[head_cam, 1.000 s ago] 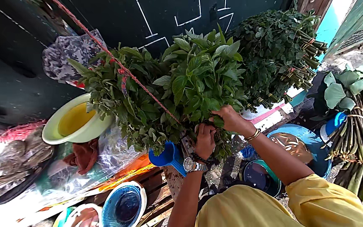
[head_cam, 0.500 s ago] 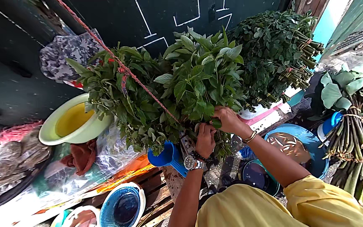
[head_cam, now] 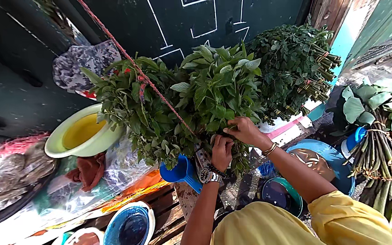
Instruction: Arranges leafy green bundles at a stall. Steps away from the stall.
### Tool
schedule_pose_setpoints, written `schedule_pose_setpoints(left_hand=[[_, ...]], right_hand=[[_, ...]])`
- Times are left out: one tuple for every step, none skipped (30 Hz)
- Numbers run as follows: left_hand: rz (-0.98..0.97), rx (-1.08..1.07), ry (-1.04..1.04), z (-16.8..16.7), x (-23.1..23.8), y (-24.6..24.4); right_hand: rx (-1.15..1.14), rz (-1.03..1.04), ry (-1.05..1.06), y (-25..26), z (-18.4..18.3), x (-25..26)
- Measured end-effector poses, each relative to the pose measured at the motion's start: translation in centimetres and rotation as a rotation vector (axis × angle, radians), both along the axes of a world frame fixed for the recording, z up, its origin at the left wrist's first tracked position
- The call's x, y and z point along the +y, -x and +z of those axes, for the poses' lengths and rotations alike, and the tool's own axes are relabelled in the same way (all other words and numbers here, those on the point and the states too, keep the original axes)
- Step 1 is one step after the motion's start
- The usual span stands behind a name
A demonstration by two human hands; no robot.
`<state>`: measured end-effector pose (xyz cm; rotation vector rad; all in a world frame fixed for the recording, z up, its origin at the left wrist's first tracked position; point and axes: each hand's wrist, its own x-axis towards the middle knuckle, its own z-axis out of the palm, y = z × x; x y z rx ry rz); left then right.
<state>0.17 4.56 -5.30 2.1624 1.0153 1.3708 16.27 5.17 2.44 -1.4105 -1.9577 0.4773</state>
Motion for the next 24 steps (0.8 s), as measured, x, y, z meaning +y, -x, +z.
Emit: schedule_pose_setpoints(left_hand=[[-0.002,-0.004,-0.002,0.0,0.0,0.0],[-0.003,-0.005,-0.005,0.0,0.1,0.0],[-0.006,-0.004,-0.012,-0.1,0.1,0.0],[-0.009,0.000,-0.018,-0.2,0.1,-0.1],[-0.013,0.004,-0.021,-0.2,0.0,-0.2],[-0.014,0.010,-0.027,-0.3,0.0,-0.2],[-0.014,0.017,-0.032,-0.4,0.1,-0.3],[-0.012,0.022,-0.036,-0.4,0.2,-0.3],[-0.009,0.026,-0.042,-0.4,0.2,-0.3],[-0.010,0.028,-0.047,-0.4,0.3,-0.3],[-0.012,0.027,-0.049,-0.4,0.4,-0.3],[-0.012,0.028,-0.050,-0.5,0.5,-0.4],[-0.012,0.031,-0.046,-0.5,0.6,-0.4],[-0.012,0.035,-0.032,-0.4,0.5,-0.4],[-0.012,0.035,-0.016,-0.4,0.5,-0.3],[-0.008,0.029,-0.005,-0.3,0.6,-0.2],[-0.001,0.014,0.000,-0.2,0.6,-0.2],[0.005,-0.008,0.006,-0.1,0.6,-0.2],[0.008,-0.027,0.010,0.0,0.7,-0.1],[0.011,-0.041,0.011,0.1,0.7,-0.1],[0.009,-0.052,0.013,0.1,0.7,-0.1],[0.002,-0.052,0.027,0.1,0.6,-0.1],[-0.004,-0.042,0.045,0.0,0.6,0.0],[-0.006,-0.026,0.055,0.0,0.5,0.1]], right_hand=[[0.015,-0.040,-0.012,0.4,-0.1,0.0],[0.026,-0.071,-0.032,0.7,-0.3,0.0],[0.034,-0.091,-0.049,0.9,-0.6,0.1],[0.033,-0.102,-0.060,0.9,-0.8,0.0],[0.024,-0.106,-0.067,0.9,-0.9,0.0],[0.011,-0.105,-0.069,0.8,-1.0,-0.1],[-0.005,-0.098,-0.071,0.8,-1.1,0.0],[-0.023,-0.084,-0.072,0.7,-1.2,0.1],[-0.039,-0.064,-0.073,0.6,-1.5,0.3],[-0.049,-0.048,-0.076,0.5,-1.8,0.4],[-0.056,-0.038,-0.083,0.4,-2.0,0.6],[-0.061,-0.035,-0.091,0.4,-2.2,0.8],[-0.069,-0.036,-0.092,0.4,-2.4,0.9],[-0.083,-0.042,-0.086,0.6,-2.5,0.9],[-0.097,-0.050,-0.081,0.8,-2.6,0.9],[-0.108,-0.060,-0.075,1.0,-2.4,0.9],[-0.110,-0.067,-0.064,1.2,-2.2,0.8],[-0.100,-0.071,-0.047,1.4,-2.0,0.7],[-0.071,-0.077,-0.030,1.4,-1.8,0.3],[-0.018,-0.086,-0.027,1.3,-1.8,-0.1],[0.041,-0.105,-0.040,1.0,-2.0,-0.6],[0.097,-0.144,-0.056,0.7,-2.2,-1.3],[0.150,-0.195,-0.079,0.4,-2.4,-2.0],[0.191,-0.246,-0.097,0.3,-2.5,-2.6]])
